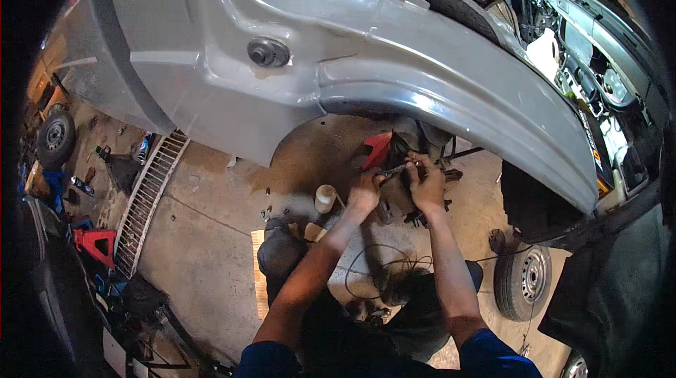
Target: Installing or adjusting brake components on a vehicle's wheel hub.
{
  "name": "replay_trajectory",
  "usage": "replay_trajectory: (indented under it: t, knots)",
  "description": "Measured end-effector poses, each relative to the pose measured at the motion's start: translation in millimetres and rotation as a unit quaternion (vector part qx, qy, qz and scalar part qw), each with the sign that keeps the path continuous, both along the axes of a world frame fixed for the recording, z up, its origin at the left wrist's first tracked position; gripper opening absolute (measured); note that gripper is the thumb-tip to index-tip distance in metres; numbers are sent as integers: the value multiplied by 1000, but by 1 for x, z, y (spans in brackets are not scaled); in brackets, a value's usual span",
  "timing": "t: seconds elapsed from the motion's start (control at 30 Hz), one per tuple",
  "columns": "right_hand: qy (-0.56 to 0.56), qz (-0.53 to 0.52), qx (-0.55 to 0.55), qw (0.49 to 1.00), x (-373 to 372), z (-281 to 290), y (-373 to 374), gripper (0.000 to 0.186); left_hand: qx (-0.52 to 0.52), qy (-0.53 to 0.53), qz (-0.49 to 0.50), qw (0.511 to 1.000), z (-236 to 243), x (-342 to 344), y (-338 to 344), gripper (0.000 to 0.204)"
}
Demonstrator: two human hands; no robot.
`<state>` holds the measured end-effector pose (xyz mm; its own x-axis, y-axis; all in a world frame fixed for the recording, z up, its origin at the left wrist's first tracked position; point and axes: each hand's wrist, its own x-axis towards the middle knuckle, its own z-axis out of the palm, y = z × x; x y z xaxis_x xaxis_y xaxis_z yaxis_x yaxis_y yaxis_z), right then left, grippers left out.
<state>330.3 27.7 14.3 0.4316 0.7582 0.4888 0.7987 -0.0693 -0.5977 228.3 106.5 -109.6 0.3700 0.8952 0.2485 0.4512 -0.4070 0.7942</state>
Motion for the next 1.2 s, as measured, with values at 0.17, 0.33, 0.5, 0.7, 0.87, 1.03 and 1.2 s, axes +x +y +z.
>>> replay_trajectory:
  t: [0.17,0.33,0.5,0.7,0.87,1.03,1.2]
  knots:
    - [12,5,-77,997,-11,5,9,25,-124,-70,-62,988,-35,-4,41,19]
    - [19,-20,-101,995,-14,19,2,25,-74,-54,-113,989,-12,-3,41,18]
    - [-16,-38,-110,993,-9,15,6,24,-109,-66,-97,987,-4,-5,36,19]
    - [-14,-20,-95,995,-23,17,11,22,-360,-180,-100,910,-47,-12,45,19]
    - [-139,-55,-80,985,-7,10,12,18,-149,-176,9,973,-17,-48,40,26]
    - [-446,22,-232,864,-13,28,12,21,-211,-188,-9,959,-8,-114,31,21]
    - [-573,68,-313,754,26,-15,50,25,-240,-299,20,923,5,-153,-10,20]
